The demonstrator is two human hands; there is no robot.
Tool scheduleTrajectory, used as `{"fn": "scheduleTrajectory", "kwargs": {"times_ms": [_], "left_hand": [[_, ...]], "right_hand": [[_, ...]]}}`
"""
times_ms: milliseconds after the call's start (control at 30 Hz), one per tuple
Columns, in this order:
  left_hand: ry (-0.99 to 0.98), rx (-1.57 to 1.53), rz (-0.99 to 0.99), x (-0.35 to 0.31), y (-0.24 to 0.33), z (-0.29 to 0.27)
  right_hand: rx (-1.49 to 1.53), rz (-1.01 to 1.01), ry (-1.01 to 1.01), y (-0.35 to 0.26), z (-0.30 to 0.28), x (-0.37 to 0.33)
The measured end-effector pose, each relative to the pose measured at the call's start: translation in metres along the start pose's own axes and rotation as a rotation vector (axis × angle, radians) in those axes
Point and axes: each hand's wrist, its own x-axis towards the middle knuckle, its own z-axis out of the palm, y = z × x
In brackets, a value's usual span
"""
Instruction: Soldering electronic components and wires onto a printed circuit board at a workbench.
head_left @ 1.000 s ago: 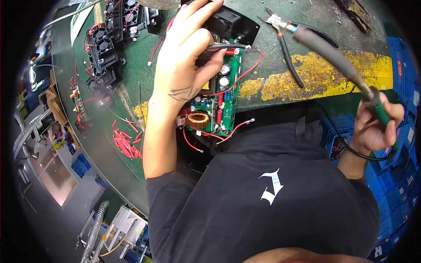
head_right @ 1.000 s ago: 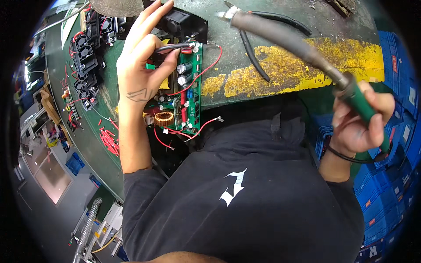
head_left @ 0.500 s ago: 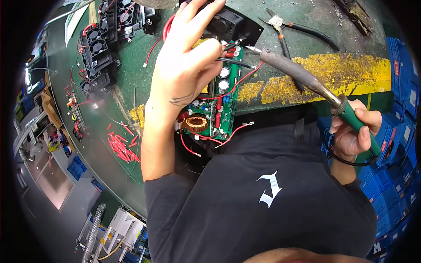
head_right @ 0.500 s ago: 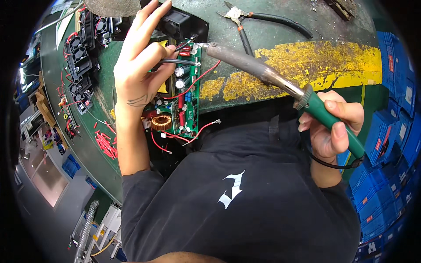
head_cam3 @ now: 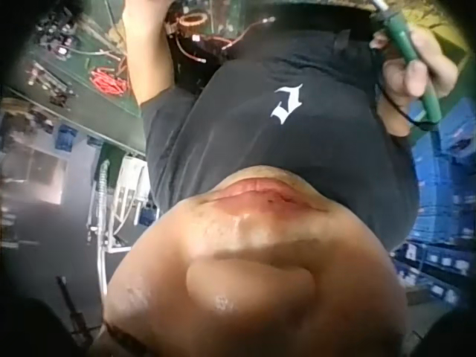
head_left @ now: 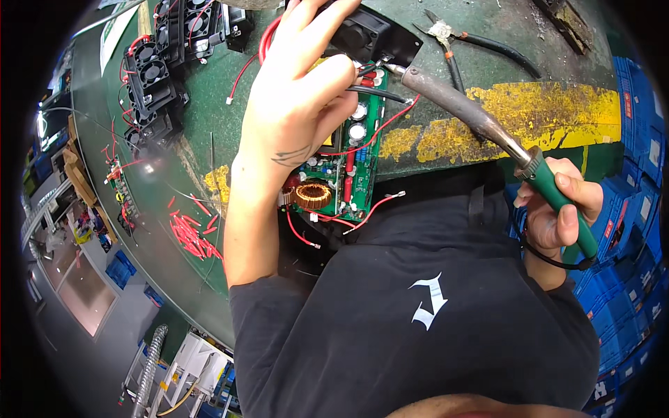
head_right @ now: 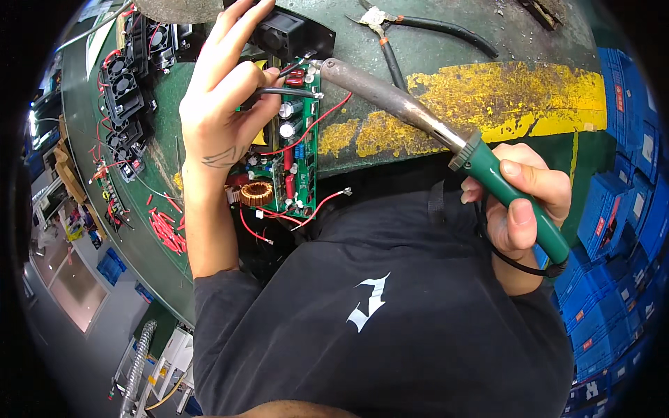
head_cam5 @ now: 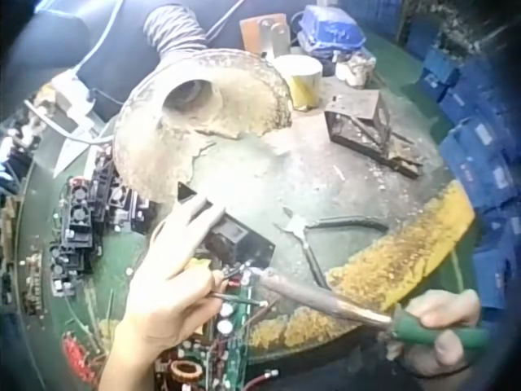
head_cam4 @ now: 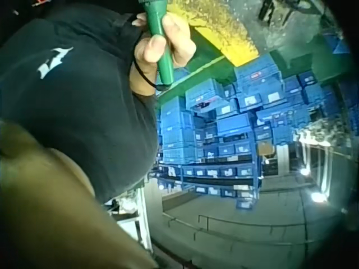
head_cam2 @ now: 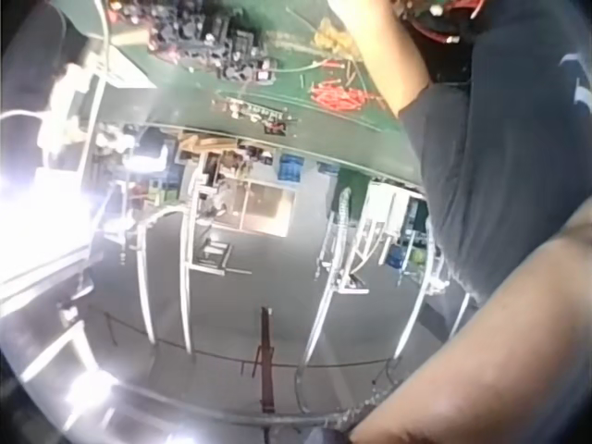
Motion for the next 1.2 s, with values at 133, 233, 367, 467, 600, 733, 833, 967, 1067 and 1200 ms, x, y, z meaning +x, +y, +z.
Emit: {"fn": "scheduleTrajectory", "kwargs": {"times_ms": [133,233,367,467,600,733,833,967,1067,1200], "left_hand": [[0.023,-0.011,0.017,0.001,-0.001,0.002],[0.027,-0.046,-0.003,0.005,0.001,0.005],[0.034,-0.069,-0.018,0.007,0.002,0.006],[0.043,-0.070,-0.023,0.005,0.001,0.007],[0.051,-0.069,-0.032,0.004,0.001,0.007],[0.059,-0.072,-0.035,0.004,0.002,0.006],[-0.027,-0.047,-0.083,0.003,0.007,0.001],[-0.027,-0.069,-0.103,0.000,0.008,-0.003],[-0.021,-0.068,-0.103,0.002,0.006,0.002],[0.030,-0.088,-0.061,0.003,0.002,0.007]], "right_hand": [[-0.024,-0.013,-0.045,0.000,0.000,0.001],[-0.037,-0.015,-0.068,-0.001,-0.001,-0.001],[-0.076,-0.002,-0.083,-0.005,0.001,-0.002],[-0.104,-0.012,-0.108,-0.006,-0.001,-0.001],[-0.098,-0.012,-0.111,-0.006,0.000,-0.002],[-0.050,-0.007,-0.102,-0.004,-0.001,-0.003],[0.005,-0.009,-0.113,-0.002,-0.002,-0.003],[0.009,-0.019,-0.101,-0.002,-0.002,-0.004],[0.005,-0.017,-0.087,-0.003,-0.003,-0.004],[-0.038,-0.027,-0.060,0.003,0.000,-0.004]]}}
